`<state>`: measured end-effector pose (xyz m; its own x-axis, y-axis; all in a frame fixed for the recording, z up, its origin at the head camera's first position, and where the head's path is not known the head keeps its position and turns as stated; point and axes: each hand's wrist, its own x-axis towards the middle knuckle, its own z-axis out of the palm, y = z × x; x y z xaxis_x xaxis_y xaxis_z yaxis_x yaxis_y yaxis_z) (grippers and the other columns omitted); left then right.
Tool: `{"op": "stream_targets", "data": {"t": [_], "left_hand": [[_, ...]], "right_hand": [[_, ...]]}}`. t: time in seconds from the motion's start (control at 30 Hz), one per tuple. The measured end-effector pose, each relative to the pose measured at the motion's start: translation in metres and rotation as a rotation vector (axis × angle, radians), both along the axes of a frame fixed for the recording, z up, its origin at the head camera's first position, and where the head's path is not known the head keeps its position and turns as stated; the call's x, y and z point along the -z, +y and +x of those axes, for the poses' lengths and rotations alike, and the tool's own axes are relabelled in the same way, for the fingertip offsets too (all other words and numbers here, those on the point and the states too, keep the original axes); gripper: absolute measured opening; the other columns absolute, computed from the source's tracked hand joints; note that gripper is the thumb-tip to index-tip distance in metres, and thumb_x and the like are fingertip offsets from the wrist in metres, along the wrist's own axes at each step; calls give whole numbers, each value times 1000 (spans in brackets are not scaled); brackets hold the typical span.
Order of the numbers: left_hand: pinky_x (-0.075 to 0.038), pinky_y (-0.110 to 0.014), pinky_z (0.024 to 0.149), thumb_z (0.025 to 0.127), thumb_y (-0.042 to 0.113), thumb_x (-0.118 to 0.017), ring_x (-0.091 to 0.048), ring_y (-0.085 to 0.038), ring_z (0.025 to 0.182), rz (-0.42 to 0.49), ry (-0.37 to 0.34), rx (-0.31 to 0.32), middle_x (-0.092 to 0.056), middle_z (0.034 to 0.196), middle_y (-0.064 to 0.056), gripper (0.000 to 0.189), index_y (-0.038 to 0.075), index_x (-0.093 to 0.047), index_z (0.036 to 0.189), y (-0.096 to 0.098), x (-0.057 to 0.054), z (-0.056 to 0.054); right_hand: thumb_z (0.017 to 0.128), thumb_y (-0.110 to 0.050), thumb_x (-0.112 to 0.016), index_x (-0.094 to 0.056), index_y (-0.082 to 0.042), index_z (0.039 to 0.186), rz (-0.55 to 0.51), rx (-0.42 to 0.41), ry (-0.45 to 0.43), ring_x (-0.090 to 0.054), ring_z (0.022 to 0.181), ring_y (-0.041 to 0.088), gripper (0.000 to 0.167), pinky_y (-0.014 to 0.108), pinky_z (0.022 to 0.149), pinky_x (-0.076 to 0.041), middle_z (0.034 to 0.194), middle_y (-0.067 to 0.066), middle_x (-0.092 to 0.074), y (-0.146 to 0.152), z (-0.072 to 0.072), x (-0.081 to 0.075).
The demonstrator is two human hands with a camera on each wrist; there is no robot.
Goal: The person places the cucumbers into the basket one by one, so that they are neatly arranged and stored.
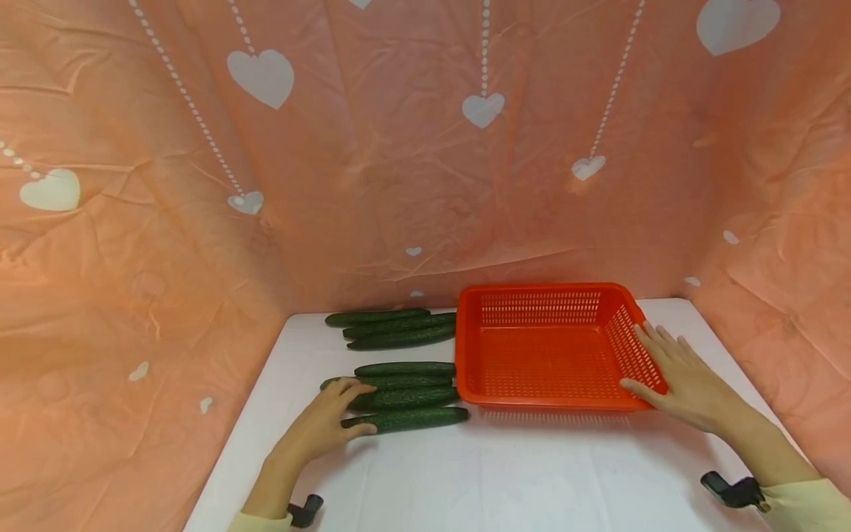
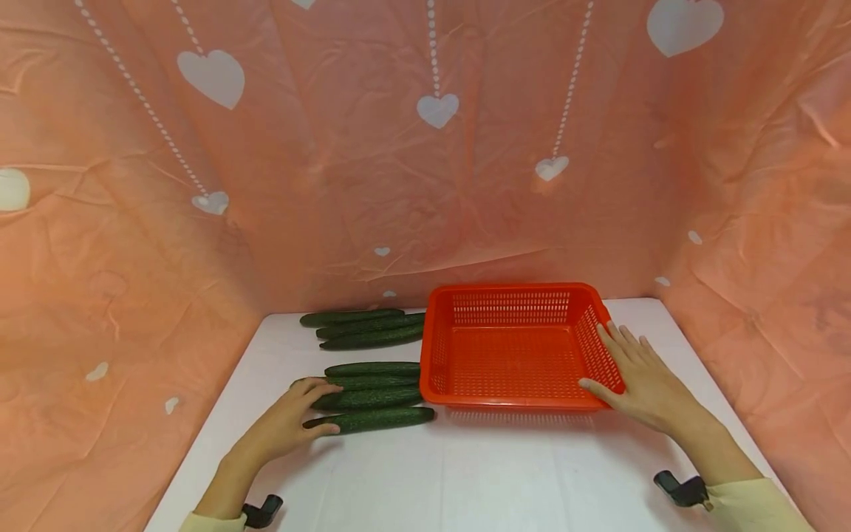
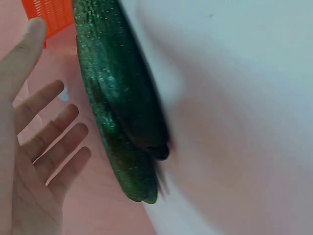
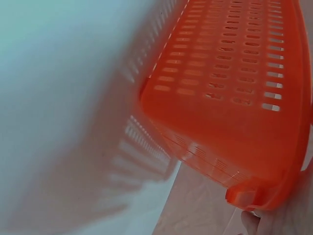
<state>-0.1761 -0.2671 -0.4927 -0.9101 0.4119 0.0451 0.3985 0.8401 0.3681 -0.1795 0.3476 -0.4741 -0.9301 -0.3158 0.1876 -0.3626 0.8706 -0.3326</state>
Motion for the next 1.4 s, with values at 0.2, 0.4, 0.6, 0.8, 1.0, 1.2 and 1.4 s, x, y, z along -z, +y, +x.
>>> {"op": "stream_targets", "data": {"t": [0.2, 0.4, 0.6, 0.8, 1.0, 1.2, 1.4], "left_hand": [[-54, -53, 105, 92, 47, -84, -62, -26, 126, 23, 17, 13, -62, 130, 7, 50, 24, -69, 134, -4, 13, 3], [-57, -47, 99, 91, 40, -87, -65, -18, 113, 30, 15, 25, -64, 122, 10, 43, 23, -71, 128, -5, 17, 5], [-56, -51, 103, 92, 33, -87, -68, -25, 118, 2, -25, 5, -68, 123, 6, 38, 21, -74, 126, -4, 19, 4], [-58, -53, 100, 93, 26, -86, -69, -28, 120, -4, -38, -25, -68, 124, 5, 37, 20, -75, 128, -4, 20, 8], [-60, -51, 98, 93, 20, -85, -71, -28, 117, -17, -11, -16, -70, 125, 1, 35, 16, -76, 126, -1, 21, 11], [-57, -54, 102, 92, 19, -85, -70, -33, 121, -11, -28, -19, -74, 128, -8, 35, 13, -74, 125, 4, 22, 12], [-57, -54, 102, 95, 19, -82, -68, -35, 121, -13, -35, 36, -72, 124, -8, 37, 7, -75, 129, 4, 27, 12]], "right_hand": [[99, -49, -72, -15, 4, 169, 0, -4, -3, -11, 162, 49, 105, 38, 130, 16, 172, 34, -18, 0, -1, 3], [100, -53, -69, -13, 4, 169, 3, -3, -11, -9, 163, 47, 106, 36, 130, 17, 173, 33, -16, -1, -2, 5], [100, -51, -70, -12, 5, 169, -3, -16, 25, -9, 163, 46, 107, 32, 129, 17, 173, 34, -16, -1, -4, 7], [100, -49, -72, -11, 7, 168, -6, -34, 57, -1, 166, 39, 108, 28, 129, 16, 173, 35, -16, -1, -4, 9], [100, -51, -70, -7, 8, 168, 8, -31, 39, -4, 165, 44, 109, 26, 128, 16, 173, 35, -13, -2, -5, 8], [100, -51, -69, -7, 8, 168, 9, -31, 37, -6, 164, 46, 110, 22, 126, 17, 173, 35, -12, -2, -5, 9], [100, -51, -70, -9, 10, 167, 14, -34, 40, -5, 165, 43, 109, 19, 124, 18, 173, 35, -13, -1, -7, 10]]}}
